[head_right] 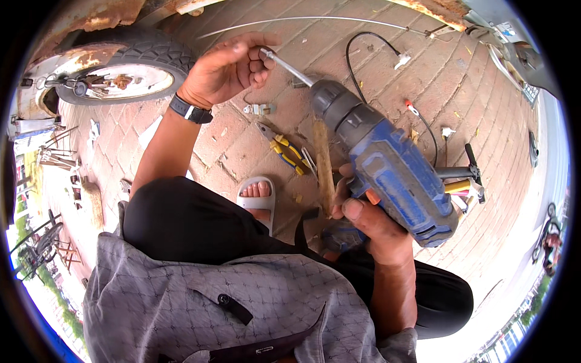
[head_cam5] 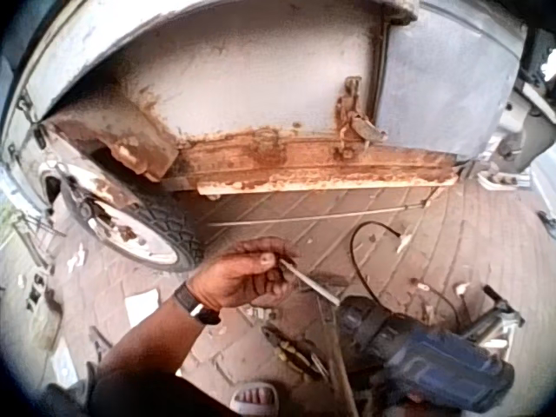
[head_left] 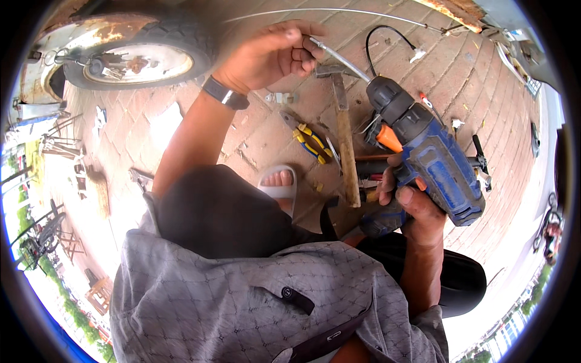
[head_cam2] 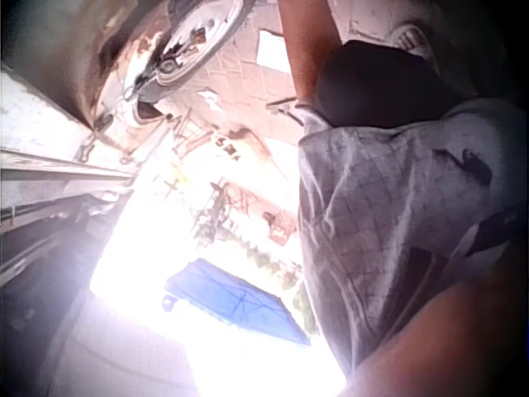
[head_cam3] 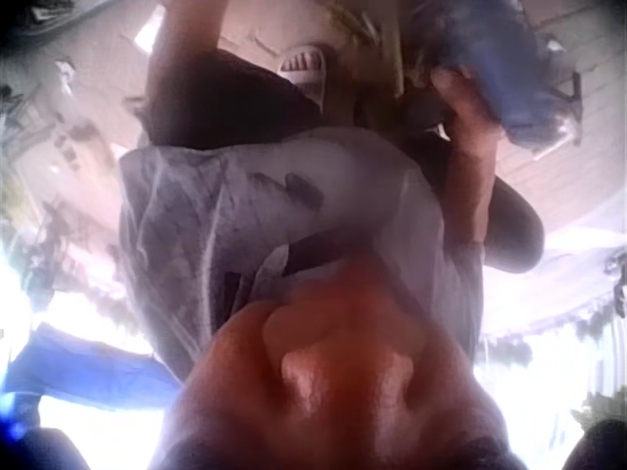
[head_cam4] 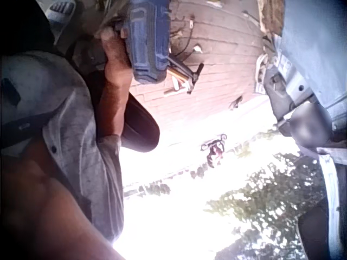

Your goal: The person uses a cordless drill to remove and install screws on a vehicle's undercarriage. They handle a small plastic bag containing screws and repeatedly position the drill to fasten components.

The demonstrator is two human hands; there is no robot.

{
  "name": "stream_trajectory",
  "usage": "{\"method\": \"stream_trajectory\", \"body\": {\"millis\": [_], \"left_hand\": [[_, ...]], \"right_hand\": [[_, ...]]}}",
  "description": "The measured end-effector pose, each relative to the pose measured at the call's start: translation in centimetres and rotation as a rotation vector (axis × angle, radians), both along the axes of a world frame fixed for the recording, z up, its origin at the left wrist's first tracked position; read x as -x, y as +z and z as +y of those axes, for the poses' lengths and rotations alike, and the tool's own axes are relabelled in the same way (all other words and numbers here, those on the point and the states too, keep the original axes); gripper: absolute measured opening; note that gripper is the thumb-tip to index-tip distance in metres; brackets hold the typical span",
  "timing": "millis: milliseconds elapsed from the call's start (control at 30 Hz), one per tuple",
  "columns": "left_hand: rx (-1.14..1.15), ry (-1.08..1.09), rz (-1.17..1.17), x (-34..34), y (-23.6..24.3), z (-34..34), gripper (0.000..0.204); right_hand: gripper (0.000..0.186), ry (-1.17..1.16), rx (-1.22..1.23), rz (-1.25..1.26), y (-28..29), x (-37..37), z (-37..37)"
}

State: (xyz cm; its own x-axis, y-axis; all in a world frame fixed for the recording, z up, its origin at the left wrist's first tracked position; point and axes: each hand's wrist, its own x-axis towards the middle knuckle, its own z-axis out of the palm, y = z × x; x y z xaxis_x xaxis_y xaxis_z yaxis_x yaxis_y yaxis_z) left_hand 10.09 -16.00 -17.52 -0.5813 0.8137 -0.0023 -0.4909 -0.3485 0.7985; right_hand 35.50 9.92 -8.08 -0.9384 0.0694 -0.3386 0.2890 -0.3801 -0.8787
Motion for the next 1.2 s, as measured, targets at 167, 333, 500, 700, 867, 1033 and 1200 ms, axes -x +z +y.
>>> {"method": "stream_trajectory", "body": {"millis": [167,333,500,700,867,1033,1200], "left_hand": [[0.441,0.163,0.022,0.0,-6.9,-3.0,0.042],[1.131,0.317,0.576,-2.8,-14.8,-6.7,0.032],[1.187,0.22,0.846,-3.5,-16.8,-5.4,0.037],[1.341,0.063,0.981,-3.7,-15.9,-3.3,0.032],[1.158,0.067,0.756,-2.9,-13.0,-3.4,0.023],[0.759,0.278,0.764,-1.8,-3.3,-1.6,0.016],[0.774,0.308,1.175,-1.5,8.3,0.3,0.015]], "right_hand": [[0.061,-0.039,-0.007,-0.017,0.0,0.2,0.2],[0.063,-0.031,-0.017,-0.014,-0.3,0.7,0.3],[0.061,-0.026,-0.028,-0.015,-0.6,1.1,0.3],[0.06,-0.056,-0.046,0.0,-0.6,1.4,0.3],[0.06,-0.068,-0.04,0.013,0.0,1.4,0.7],[0.059,-0.113,-0.031,0.08,1.0,1.8,0.9],[0.063,-0.123,-0.107,0.19,3.1,2.1,1.2]]}}
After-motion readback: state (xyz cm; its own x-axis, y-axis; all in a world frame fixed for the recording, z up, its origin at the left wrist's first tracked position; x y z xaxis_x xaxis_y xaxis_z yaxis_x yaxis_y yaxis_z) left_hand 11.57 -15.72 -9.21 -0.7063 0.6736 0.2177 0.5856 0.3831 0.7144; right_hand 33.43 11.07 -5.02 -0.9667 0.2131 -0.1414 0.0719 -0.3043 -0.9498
